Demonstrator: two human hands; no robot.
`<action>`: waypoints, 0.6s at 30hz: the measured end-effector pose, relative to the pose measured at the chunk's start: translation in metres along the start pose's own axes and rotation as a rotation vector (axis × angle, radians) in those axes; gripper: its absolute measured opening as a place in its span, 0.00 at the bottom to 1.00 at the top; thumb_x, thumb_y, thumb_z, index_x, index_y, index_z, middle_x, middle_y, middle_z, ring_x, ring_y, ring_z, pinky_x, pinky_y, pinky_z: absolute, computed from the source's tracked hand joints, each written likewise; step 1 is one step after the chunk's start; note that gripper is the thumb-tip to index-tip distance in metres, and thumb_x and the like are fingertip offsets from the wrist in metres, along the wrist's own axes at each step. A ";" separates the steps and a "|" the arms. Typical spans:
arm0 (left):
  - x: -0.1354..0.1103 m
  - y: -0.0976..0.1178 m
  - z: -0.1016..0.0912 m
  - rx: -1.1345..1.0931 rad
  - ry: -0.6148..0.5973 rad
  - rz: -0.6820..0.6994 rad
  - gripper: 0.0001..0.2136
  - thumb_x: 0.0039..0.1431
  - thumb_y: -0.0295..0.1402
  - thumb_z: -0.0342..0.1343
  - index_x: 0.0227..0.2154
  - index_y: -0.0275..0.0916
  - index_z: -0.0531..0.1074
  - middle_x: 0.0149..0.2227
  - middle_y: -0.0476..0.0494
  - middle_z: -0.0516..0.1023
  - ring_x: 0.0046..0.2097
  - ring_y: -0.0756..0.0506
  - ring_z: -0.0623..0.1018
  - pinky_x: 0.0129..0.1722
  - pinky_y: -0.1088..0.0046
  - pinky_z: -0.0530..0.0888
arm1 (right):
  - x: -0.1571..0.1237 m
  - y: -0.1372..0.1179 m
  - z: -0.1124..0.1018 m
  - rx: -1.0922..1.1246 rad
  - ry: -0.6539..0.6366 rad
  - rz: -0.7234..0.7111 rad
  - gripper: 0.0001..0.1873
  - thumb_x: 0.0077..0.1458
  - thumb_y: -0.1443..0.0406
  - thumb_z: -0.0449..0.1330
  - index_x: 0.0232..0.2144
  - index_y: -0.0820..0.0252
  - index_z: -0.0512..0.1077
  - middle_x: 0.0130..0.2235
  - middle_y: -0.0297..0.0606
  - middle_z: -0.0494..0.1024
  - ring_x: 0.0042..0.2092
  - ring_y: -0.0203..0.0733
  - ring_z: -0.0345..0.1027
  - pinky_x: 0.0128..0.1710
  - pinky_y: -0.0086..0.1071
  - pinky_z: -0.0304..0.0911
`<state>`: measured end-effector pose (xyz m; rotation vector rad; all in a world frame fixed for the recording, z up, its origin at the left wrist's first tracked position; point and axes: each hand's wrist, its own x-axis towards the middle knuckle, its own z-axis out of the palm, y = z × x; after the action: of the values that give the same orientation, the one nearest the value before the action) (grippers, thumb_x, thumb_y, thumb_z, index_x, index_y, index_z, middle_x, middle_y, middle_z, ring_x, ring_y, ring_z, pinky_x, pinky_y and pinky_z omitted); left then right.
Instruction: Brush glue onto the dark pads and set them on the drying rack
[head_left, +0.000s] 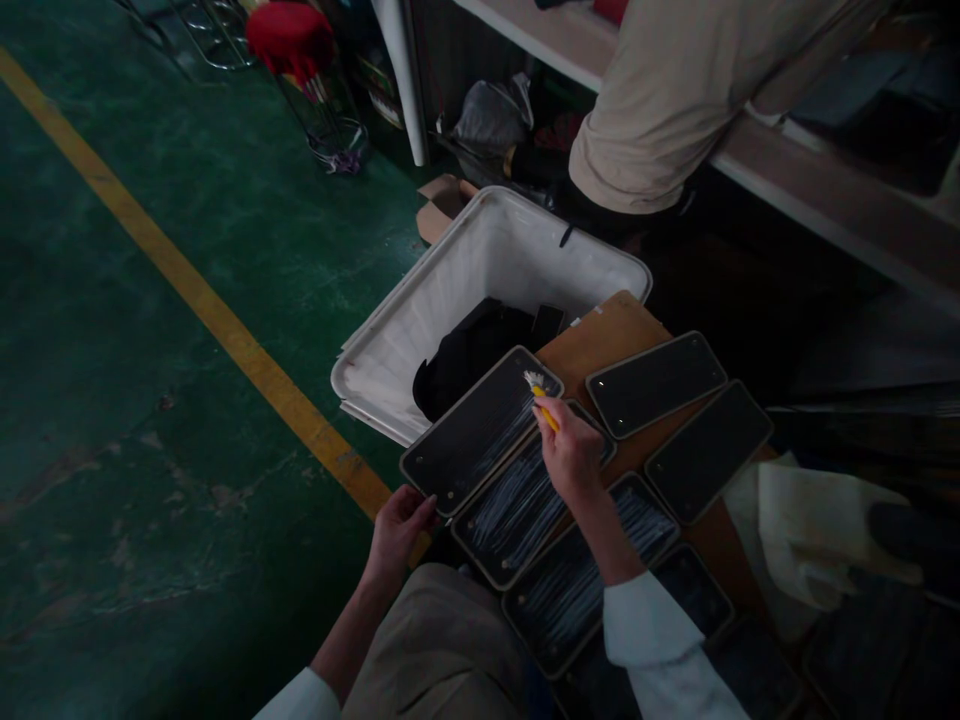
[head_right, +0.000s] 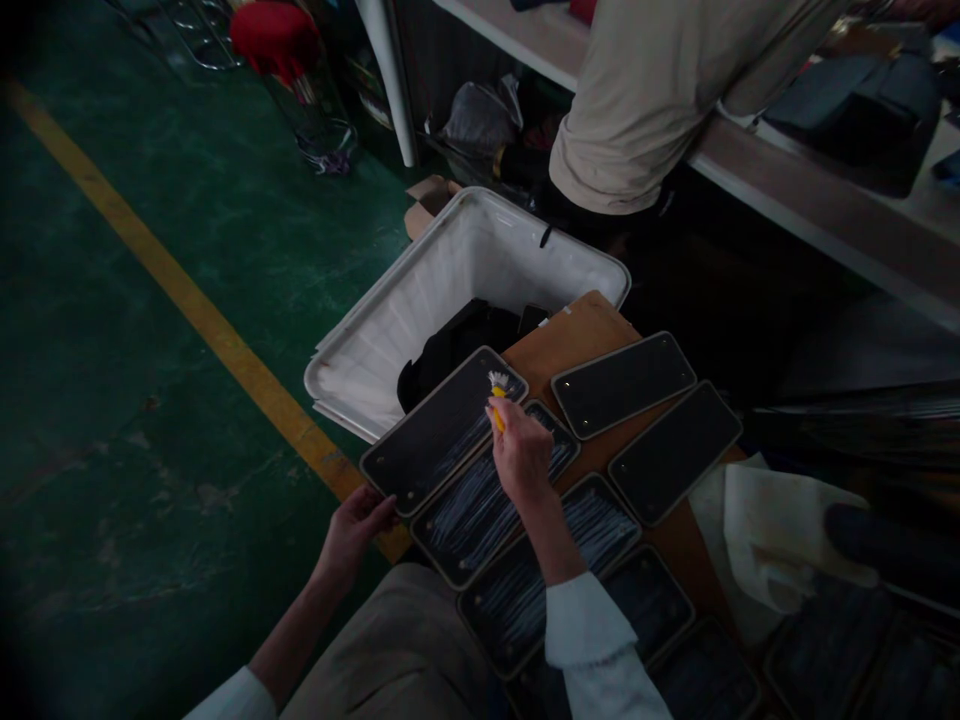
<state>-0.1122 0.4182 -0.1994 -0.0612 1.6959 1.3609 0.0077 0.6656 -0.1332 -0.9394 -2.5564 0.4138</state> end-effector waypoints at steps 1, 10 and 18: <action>0.000 0.001 0.000 -0.006 0.001 -0.001 0.17 0.46 0.42 0.67 0.31 0.36 0.69 0.24 0.50 0.76 0.25 0.51 0.73 0.25 0.77 0.69 | -0.005 -0.006 0.003 -0.003 -0.033 -0.010 0.11 0.65 0.64 0.52 0.47 0.59 0.70 0.42 0.39 0.81 0.37 0.39 0.74 0.37 0.32 0.60; 0.001 -0.001 -0.001 -0.032 -0.014 0.005 0.15 0.47 0.40 0.67 0.31 0.36 0.70 0.26 0.49 0.77 0.27 0.50 0.75 0.28 0.75 0.70 | -0.103 -0.113 0.008 0.391 -0.358 -0.047 0.11 0.65 0.65 0.50 0.47 0.58 0.68 0.37 0.36 0.80 0.38 0.39 0.74 0.36 0.33 0.62; 0.000 0.004 0.000 -0.006 -0.001 -0.010 0.16 0.45 0.42 0.67 0.30 0.35 0.70 0.23 0.51 0.75 0.24 0.51 0.72 0.26 0.76 0.69 | -0.025 -0.045 -0.007 0.292 -0.075 -0.013 0.12 0.65 0.66 0.52 0.50 0.58 0.68 0.44 0.40 0.80 0.44 0.38 0.75 0.43 0.30 0.66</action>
<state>-0.1142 0.4195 -0.1966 -0.0722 1.6892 1.3582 0.0036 0.6167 -0.1150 -0.8118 -2.4757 0.8073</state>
